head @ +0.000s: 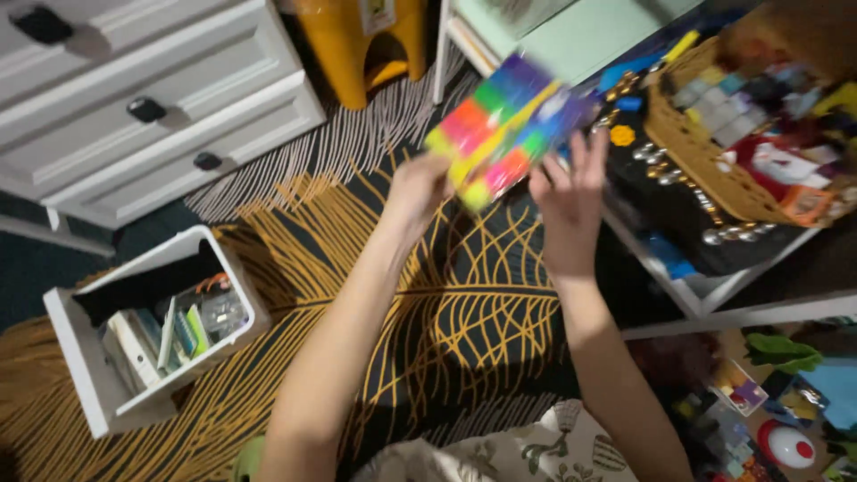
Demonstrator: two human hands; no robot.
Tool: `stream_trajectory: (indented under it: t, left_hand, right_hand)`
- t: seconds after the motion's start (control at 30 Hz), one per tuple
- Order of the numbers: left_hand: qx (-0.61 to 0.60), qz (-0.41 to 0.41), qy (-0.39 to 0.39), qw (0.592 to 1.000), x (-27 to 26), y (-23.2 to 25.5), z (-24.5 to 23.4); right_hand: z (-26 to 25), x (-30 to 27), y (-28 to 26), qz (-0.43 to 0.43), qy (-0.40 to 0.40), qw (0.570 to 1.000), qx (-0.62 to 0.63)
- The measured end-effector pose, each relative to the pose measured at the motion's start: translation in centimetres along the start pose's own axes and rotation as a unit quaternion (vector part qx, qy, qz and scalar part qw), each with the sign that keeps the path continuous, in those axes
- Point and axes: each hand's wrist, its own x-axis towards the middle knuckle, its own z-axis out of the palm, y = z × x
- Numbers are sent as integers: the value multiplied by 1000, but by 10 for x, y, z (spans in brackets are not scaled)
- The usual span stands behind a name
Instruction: Organize stationery items from a drawer and desk into a storage bin and pouch.
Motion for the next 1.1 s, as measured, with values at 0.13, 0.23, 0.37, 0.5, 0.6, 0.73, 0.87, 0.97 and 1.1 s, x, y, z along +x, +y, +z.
stream_trajectory:
  t: [0.13,0.23,0.37,0.5,0.6,0.73,0.87,0.97,1.1]
  left_hand:
    - [6,-70,35,997,120,-12,59]
    - [7,-37,69,997,195,-45,78]
    - [146,-27,231,962,224,-61,98]
    - [200,17,260,945,228,-71,92]
    - [249,57,256,932,225,-67,76]
    - [404,190,210,870,195,-64,7]
    - [622,111,-36,774,112,-21,-79]
    - [673,76,-90,730,67,31,-127]
    - [666,-20,-15,746,12,71,-207]
  right_hand:
    - [-21,-4,-8,4,5,999,41]
    - [-50,-26,15,108,96,989,-8]
    - [-56,-38,7,82,68,991,-83]
    - [-59,-40,4,72,65,988,-121]
    - [-63,-38,18,19,26,986,-164]
    - [-67,-39,41,77,18,991,-111]
    - [-59,-40,59,116,-38,984,-132]
    - [-34,-36,67,137,-91,971,-174]
    - [30,-29,38,95,-272,895,-341]
